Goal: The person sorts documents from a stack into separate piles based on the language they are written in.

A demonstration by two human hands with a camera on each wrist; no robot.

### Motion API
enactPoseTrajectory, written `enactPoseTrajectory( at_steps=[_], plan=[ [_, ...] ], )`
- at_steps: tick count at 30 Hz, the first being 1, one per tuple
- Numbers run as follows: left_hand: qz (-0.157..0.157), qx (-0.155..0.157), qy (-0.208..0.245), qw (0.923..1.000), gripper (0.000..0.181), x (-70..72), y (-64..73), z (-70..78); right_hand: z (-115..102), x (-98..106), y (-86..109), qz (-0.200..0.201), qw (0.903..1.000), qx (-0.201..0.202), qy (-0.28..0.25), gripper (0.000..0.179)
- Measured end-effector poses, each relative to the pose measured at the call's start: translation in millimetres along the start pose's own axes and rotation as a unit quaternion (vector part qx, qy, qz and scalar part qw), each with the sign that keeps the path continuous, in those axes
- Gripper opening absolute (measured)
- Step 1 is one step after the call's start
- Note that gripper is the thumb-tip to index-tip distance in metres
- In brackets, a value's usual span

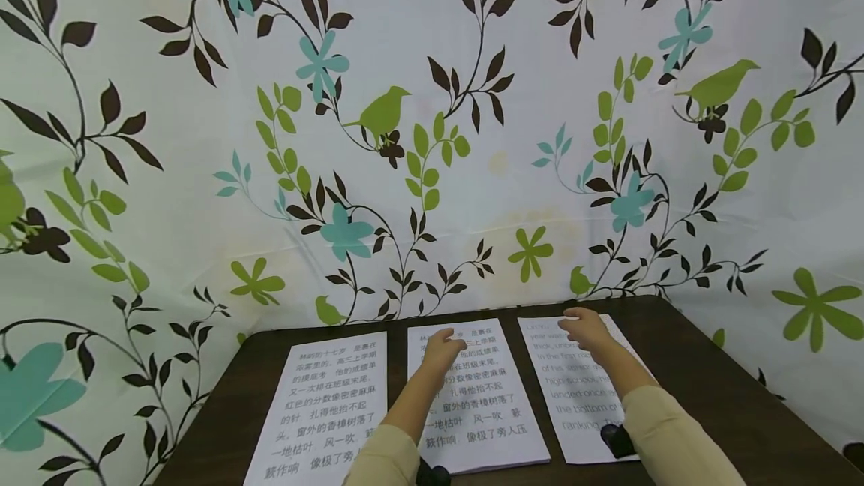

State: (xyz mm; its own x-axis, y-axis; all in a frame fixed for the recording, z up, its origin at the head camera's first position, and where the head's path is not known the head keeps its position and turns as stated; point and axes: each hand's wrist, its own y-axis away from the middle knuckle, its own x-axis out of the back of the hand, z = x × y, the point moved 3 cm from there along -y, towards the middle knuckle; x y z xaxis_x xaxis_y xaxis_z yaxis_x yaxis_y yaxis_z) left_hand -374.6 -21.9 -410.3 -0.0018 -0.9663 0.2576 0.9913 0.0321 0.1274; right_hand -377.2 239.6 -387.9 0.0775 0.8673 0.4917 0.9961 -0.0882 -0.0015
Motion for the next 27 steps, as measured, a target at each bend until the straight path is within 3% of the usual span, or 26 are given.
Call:
enactPoseTrajectory(
  at_steps=[11, 17, 27],
  plan=[
    [0.064, 0.012, -0.003, 0.9979, 0.057, 30.7, -1.4, -22.5, -7.4, -40.1, 2.5, -0.028, 0.9996, 0.001, 0.005, 0.045],
    [0.086, 0.017, -0.007, 0.9961, 0.059, 45.4, 0.9, -38.2, -5.0, -53.4, 7.4, -0.053, 0.9983, -0.022, -0.006, 0.046],
    [0.117, 0.043, -0.027, 0.9918, 0.058, 53.1, 7.1, -52.3, 9.7, -71.8, 16.3, -0.079, 0.9948, -0.062, -0.019, 0.046]
  ],
)
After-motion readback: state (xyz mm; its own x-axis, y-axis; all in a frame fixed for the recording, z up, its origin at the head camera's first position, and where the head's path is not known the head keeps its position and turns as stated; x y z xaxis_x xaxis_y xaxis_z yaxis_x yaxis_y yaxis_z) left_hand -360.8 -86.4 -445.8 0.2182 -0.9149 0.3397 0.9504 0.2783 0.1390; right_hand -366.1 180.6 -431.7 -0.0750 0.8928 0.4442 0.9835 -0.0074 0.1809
